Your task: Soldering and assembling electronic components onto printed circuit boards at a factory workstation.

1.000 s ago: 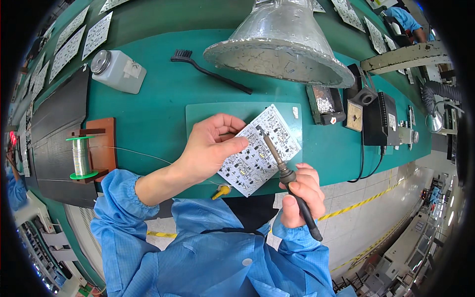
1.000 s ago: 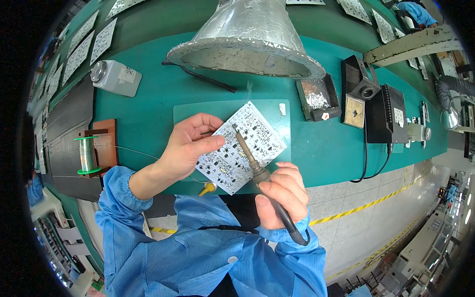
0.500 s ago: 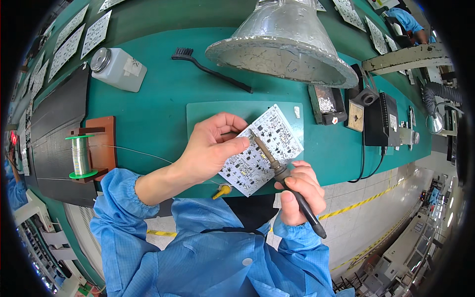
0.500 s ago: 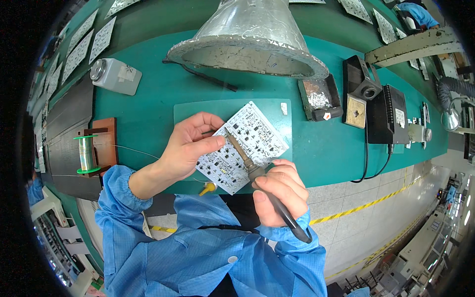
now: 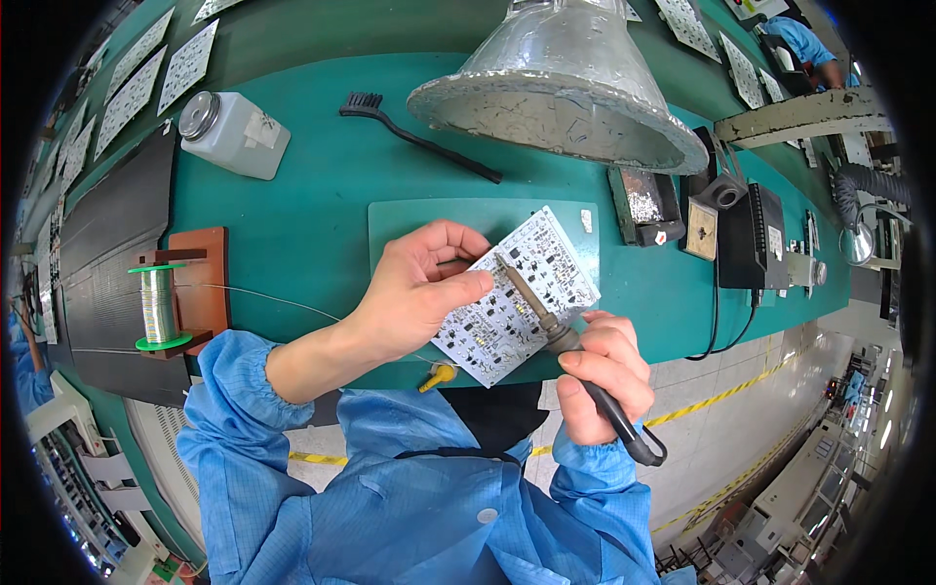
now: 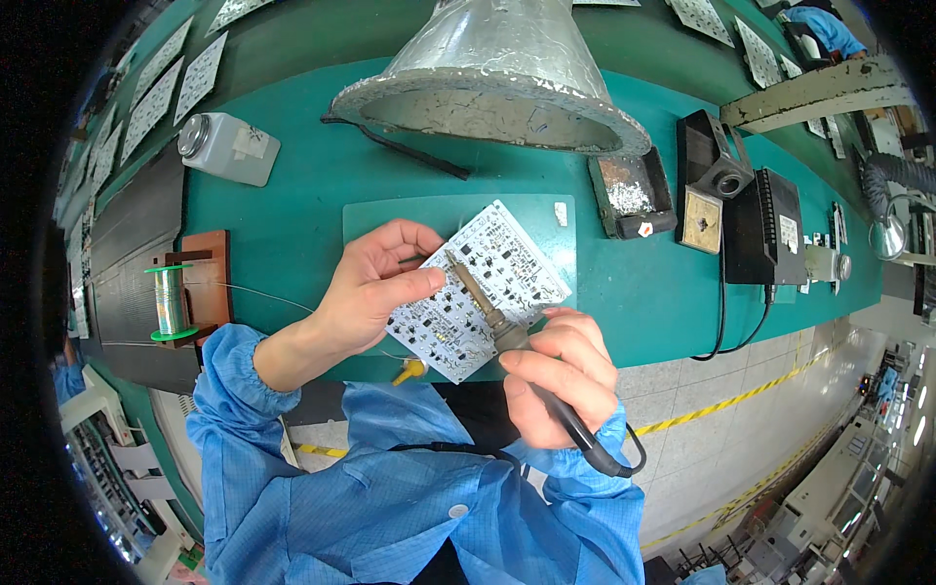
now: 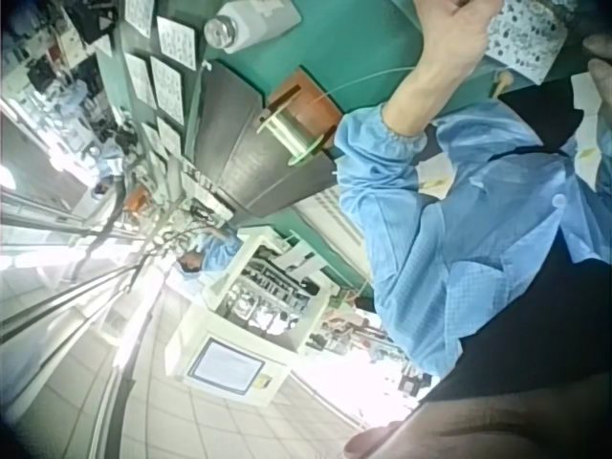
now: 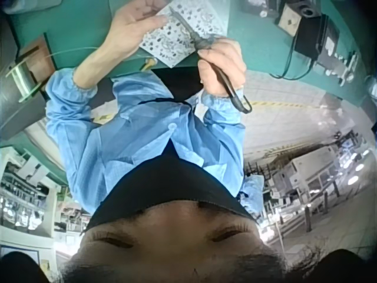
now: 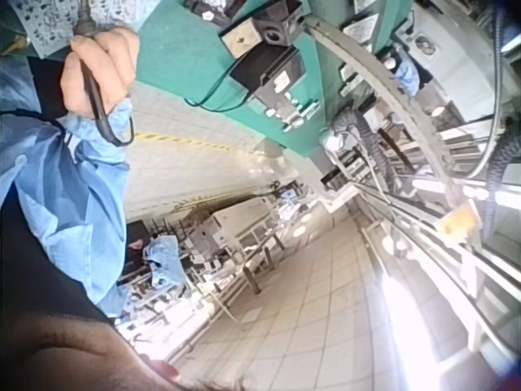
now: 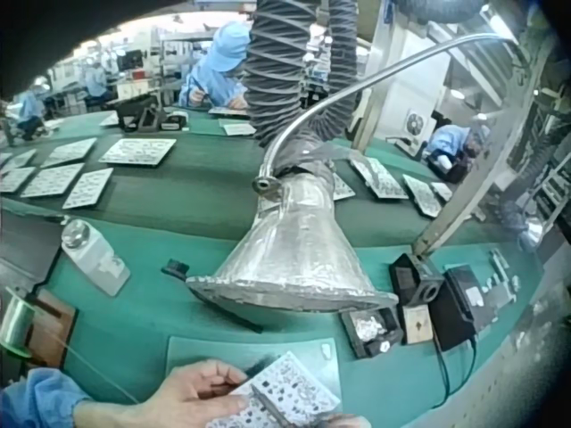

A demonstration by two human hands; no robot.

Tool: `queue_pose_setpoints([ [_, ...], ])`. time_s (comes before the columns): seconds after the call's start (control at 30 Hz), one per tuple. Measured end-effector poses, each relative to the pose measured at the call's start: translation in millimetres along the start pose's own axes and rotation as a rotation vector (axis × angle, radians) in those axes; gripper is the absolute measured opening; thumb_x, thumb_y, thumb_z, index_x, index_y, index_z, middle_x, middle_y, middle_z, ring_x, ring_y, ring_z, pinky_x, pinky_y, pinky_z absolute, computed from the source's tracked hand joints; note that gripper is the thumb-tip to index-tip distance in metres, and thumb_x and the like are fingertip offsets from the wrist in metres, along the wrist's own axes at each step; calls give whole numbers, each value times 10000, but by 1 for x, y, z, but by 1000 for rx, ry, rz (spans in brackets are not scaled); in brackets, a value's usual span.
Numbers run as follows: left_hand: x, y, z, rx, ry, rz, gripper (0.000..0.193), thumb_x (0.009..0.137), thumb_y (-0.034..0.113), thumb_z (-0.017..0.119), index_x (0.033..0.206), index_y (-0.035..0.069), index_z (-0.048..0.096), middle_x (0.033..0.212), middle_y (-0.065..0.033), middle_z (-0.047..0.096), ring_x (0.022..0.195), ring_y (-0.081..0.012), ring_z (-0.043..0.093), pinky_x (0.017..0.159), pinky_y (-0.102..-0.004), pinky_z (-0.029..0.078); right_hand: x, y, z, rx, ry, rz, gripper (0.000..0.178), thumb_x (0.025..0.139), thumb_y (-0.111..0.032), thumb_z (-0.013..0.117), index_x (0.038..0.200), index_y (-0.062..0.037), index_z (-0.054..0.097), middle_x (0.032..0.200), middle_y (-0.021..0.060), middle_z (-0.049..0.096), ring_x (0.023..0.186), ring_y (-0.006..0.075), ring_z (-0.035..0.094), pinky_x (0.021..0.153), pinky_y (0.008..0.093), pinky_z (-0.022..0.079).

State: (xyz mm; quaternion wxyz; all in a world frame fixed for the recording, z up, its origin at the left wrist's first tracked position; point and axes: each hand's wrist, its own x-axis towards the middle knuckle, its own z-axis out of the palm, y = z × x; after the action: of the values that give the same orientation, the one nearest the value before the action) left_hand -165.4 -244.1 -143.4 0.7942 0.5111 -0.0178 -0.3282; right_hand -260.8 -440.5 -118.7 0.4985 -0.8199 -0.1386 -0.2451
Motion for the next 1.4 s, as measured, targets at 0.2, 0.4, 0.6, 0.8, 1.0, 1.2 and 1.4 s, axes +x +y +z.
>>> queue_pose_setpoints([
  [0.2,0,1,0,-11,-10,-10,260,833,31,647,1061,-31,539,981,-84,627,866,-114,608,769,-266,504,3,-1,-5,1,-69,5,232,711,-220,719,823,-30,648,719,93,532,719,273,529,766,507,476],
  [0.4,0,1,0,-12,-11,-11,261,830,25,648,1061,-32,540,983,-85,628,874,-117,609,776,-268,503,3,0,-5,13,-61,12,224,696,-205,711,819,-29,648,713,92,534,714,274,528,773,513,475],
  [0.6,0,1,-1,-3,-21,-9,266,829,24,650,1063,-34,539,990,-87,629,881,-120,610,781,-270,502,4,-4,-5,-16,-70,9,213,690,-203,706,809,-37,646,696,85,527,699,263,518,767,510,475],
  [0.8,0,1,0,-19,-29,-8,267,829,18,649,1066,-35,537,993,-90,632,886,-122,612,784,-272,504,7,-11,-9,-17,-61,47,244,563,-14,685,802,-65,682,696,69,526,700,255,539,772,451,488],
  [1.0,-1,4,0,-13,-36,-13,260,834,4,632,1070,-34,531,1003,-97,628,908,-128,611,792,-273,504,-4,11,-23,-139,207,-28,205,752,-190,649,858,-16,627,760,114,536,749,266,517,789,479,460],
  [1.2,-17,22,13,57,-100,161,270,832,-28,602,1079,-61,499,1051,-145,597,942,-169,603,806,-300,505,-11,50,-35,-584,178,253,323,938,-200,527,1159,33,564,1018,174,617,915,210,588,848,307,439],
  [1.4,-28,45,26,417,-305,739,279,732,-120,601,997,-65,535,1033,-206,600,897,-236,618,753,-319,519,-1,14,-20,100,167,69,530,827,-286,707,1238,-50,470,1091,232,622,987,322,623,896,465,485],
])
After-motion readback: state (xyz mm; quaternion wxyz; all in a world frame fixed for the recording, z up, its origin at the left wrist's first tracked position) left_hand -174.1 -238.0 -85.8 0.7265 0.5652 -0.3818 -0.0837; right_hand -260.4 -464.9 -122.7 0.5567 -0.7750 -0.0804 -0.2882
